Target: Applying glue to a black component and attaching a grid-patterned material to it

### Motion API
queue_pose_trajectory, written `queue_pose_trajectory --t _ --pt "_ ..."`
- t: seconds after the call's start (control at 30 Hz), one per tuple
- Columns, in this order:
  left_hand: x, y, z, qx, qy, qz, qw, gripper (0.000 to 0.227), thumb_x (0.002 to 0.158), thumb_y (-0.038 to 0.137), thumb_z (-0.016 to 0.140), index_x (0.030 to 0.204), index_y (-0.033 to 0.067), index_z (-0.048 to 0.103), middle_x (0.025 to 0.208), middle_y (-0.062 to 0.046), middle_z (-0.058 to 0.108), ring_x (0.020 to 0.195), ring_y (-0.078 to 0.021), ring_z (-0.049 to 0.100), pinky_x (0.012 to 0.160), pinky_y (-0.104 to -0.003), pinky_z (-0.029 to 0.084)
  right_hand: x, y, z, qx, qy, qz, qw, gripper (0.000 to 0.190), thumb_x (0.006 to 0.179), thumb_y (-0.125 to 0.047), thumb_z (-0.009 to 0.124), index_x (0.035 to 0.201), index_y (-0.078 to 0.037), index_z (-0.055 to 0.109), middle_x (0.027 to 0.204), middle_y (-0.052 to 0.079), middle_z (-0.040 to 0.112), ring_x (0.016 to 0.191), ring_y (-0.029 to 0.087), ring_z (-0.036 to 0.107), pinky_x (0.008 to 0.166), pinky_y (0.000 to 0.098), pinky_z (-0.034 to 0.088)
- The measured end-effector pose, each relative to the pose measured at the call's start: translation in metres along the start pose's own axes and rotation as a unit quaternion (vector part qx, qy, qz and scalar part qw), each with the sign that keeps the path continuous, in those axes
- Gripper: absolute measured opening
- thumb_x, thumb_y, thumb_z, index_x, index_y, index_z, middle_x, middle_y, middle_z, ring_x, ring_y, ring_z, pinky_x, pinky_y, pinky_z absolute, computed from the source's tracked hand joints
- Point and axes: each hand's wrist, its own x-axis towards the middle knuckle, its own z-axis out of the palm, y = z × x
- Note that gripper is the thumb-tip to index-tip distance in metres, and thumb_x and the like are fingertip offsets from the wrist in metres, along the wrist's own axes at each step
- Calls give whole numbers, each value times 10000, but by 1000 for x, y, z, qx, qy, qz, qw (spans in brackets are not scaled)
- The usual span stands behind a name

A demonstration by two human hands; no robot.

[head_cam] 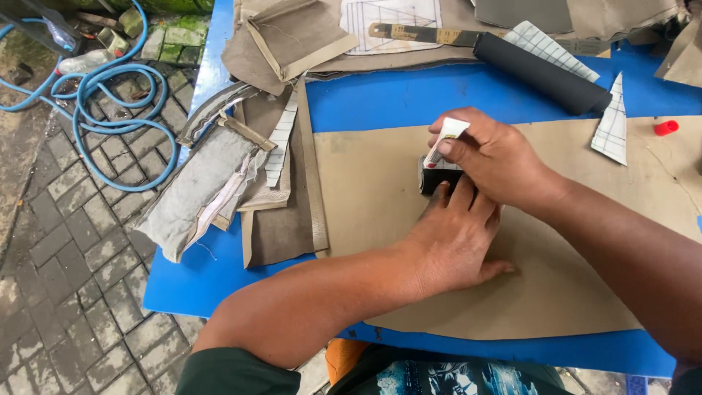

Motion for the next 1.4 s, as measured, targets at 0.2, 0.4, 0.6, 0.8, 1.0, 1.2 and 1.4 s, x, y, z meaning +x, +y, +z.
queue_pose_trajectory --t 0.2,0.4,0.6,0.8,1.0,1.2,1.4 --pt "0 0 3 22 19 -1 1000 987 699 737 665 1361 8 611 1303 -224 549 1304 -451 530 1029 -613 519 2 21 -24 -51 -33 -30 998 200 1005 -57 719 1202 -59 687 970 98 671 935 204 653 864 398 532" --pt "1 1 -15 43 46 -6 998 1003 714 834 638 1309 27 679 1267 -167 567 1144 -329 541 958 -518 536 -1 -29 -90 -314 -172 239 902 248 1047 -274 552 1267 -216 652 1131 18 721 907 230 674 801 376 458" --pt "2 2 -20 37 44 -2 998 1025 698 814 694 1323 3 654 1273 -177 562 1151 -343 534 965 -522 521 -2 -45 -104 -280 -111 303 904 223 1023 -207 552 1198 -161 682 778 120 709 731 212 662 710 353 452" --pt "5 3 -19 13 52 9 999 1034 681 761 757 1318 -43 624 1277 -207 540 1163 -368 512 961 -543 510 -7 40 -87 -338 -130 10 932 403 841 -353 804 1203 -184 747 1151 68 698 1127 221 638 973 362 490" --pt "8 2 -22 28 27 17 999 1044 698 767 757 1344 -37 602 1314 -224 528 1210 -382 514 973 -539 513 -10 42 -87 -349 -142 45 925 106 914 -265 734 895 -161 724 934 3 657 805 226 637 735 383 507" --pt "8 0 -26 1 35 27 999 1036 669 727 820 1314 -55 610 1254 -220 543 1112 -361 537 916 -538 530 -32 6 -85 -468 -182 -53 863 95 947 -265 577 923 -240 666 928 -43 660 802 259 685 568 472 545" --pt "10 -32 -40 80 141 34 986 635 801 490 903 1269 95 736 1315 -104 598 1159 -297 550 875 -434 581 -32 -2 -93 -484 -262 -42 834 384 805 -349 787 1156 -274 653 1082 -60 652 915 230 708 535 480 604"
